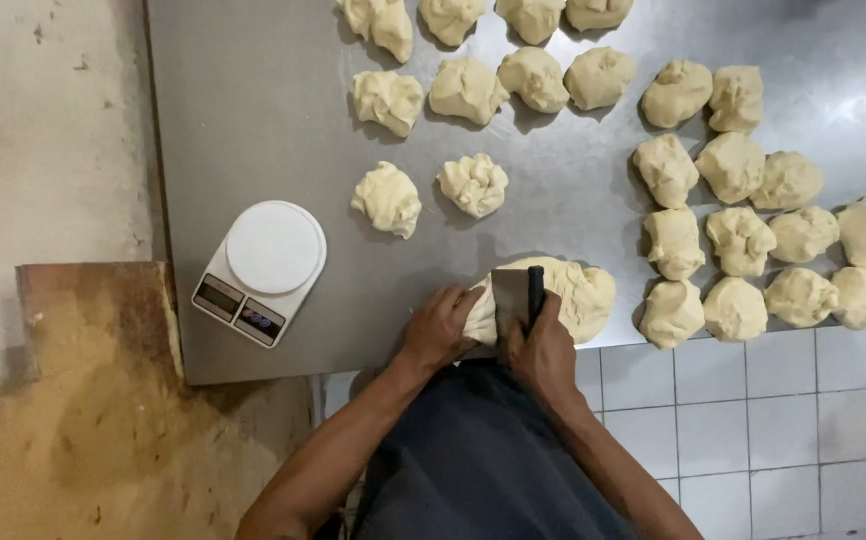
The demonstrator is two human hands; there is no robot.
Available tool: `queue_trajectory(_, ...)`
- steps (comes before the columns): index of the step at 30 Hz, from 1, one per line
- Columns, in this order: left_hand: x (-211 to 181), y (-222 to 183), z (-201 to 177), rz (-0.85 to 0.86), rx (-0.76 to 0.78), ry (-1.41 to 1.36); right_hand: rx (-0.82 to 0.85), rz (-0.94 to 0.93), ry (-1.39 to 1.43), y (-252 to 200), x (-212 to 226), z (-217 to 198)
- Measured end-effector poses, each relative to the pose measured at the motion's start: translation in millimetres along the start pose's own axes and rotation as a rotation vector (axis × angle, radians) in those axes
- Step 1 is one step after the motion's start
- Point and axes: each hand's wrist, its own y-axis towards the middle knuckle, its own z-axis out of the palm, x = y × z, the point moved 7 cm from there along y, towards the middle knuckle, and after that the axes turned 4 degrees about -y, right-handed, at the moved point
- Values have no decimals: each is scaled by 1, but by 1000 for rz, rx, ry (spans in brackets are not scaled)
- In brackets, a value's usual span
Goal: Dividing dough into portions using a bench scraper and weighing them on a digital scale.
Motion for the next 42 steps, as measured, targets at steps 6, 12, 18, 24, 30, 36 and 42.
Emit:
queue_trajectory(6, 7, -20, -10, -80, -30, -62, -96, -6, -173, 12, 1, 43)
queue_trajectory(12, 11, -31, -32, -122, -68, -158, -55, -3, -231, 23, 2, 56)
queue_trajectory(18, 27, -57, -164, -111, -337, -92, 26, -21, -179, 33, -9, 55)
queue_trajectory(24, 119, -76, -217, -334, -379, 315, 103, -50, -117, 35, -6, 49)
queue_trajectory(30, 77, -73, -141, -336, -668, 235, 223, -99, 425, 52, -35, 46)
queue_trajectory(36, -34, -34, 30, -179, -365, 116, 311, 75, 686, 53, -73, 5)
queue_trajectory(42, -2, -50, 62, -397, -346, -107, 382, -274, 308, 38, -75, -17)
